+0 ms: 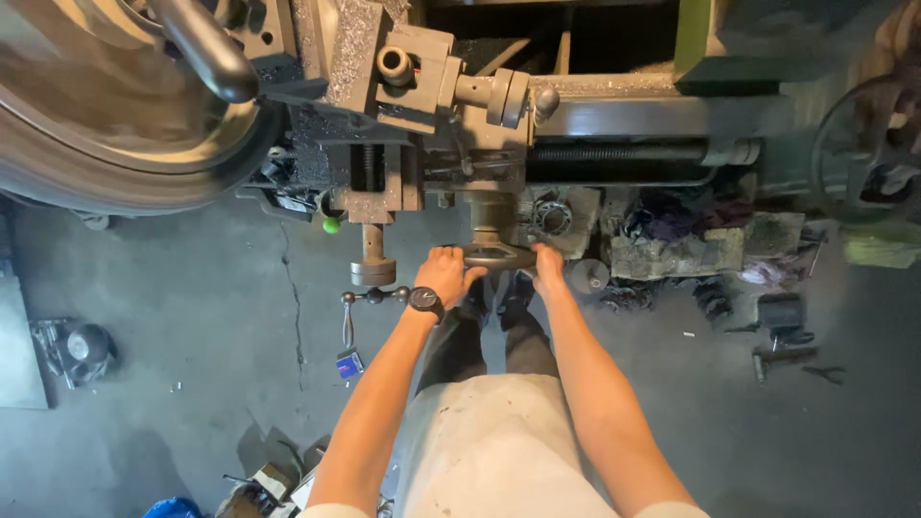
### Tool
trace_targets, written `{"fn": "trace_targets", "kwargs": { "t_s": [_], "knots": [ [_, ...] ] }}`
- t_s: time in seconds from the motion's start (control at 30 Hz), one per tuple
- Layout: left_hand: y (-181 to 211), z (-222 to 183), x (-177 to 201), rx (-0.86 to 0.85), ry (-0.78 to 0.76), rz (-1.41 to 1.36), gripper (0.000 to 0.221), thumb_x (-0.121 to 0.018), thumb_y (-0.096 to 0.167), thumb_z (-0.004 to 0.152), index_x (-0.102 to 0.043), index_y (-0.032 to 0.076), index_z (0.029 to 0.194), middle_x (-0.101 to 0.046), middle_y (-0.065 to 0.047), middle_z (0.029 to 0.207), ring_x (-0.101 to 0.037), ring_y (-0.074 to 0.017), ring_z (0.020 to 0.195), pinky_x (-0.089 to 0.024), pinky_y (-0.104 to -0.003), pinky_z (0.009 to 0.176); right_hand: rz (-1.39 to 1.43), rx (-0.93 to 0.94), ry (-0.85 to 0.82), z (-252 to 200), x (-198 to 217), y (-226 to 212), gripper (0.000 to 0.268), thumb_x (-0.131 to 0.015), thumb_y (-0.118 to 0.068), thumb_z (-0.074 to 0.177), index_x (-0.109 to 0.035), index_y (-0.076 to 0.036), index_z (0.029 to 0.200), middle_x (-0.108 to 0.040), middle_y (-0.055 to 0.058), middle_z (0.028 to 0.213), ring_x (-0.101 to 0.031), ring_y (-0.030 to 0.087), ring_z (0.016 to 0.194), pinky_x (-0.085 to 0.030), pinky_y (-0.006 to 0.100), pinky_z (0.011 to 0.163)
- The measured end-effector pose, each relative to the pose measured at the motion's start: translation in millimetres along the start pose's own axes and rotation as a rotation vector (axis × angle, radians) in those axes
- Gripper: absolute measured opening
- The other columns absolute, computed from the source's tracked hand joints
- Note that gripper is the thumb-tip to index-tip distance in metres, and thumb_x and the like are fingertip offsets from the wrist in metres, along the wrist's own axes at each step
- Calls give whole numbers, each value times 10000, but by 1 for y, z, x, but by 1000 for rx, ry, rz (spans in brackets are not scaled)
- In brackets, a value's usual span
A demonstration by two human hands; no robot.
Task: Machining a motorcycle wheel hub using a lathe and measuring dimensions with calipers.
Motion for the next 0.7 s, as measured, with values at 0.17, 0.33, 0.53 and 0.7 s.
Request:
{"fn": "trace_targets", "kwargs": {
  "t_s": [0.17,0.33,0.53,0.7],
  "knots": [
    [19,5,-6,-3,13,107,616,-673,556,905,-664,-59,938,-683,-256,948,-628,-428,956,-509,-482,868,-396,205,355,-105,-21,-52,448,-720,-304,914,-648,61,1164,-684,215,1148,-682,363,1025,-523,490,866],
    [45,11,-9,-34,106,318,646,-685,584,833,-687,-56,915,-691,-240,875,-633,-398,896,-456,-521,910,-613,402,302,-121,-66,-70,682,-806,-324,876,-543,117,1325,-577,308,1322,-541,390,1228,-420,445,1033],
    [50,14,-8,4,-40,262,574,-713,523,856,-696,-40,968,-682,-214,953,-611,-367,996,-450,-473,894,-442,285,207,-91,-50,-51,570,-686,-147,799,-624,106,1306,-693,247,1232,-665,307,1109,-515,369,953],
    [13,10,18,-167,-13,-209,473,-756,366,860,-697,-19,1128,-673,-210,1065,-591,-408,1020,-489,-485,914,-416,255,181,-41,-21,-31,361,-716,-65,787,-662,138,1080,-696,216,1026,-638,300,935,-508,403,753]
  ]
}}
Point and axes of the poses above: each hand's wrist, its own z-axis towards the middle knuckle, its own x-axis out of the back of the hand, y = z × x, the point moved 9 cm from there along z, towards the middle knuckle
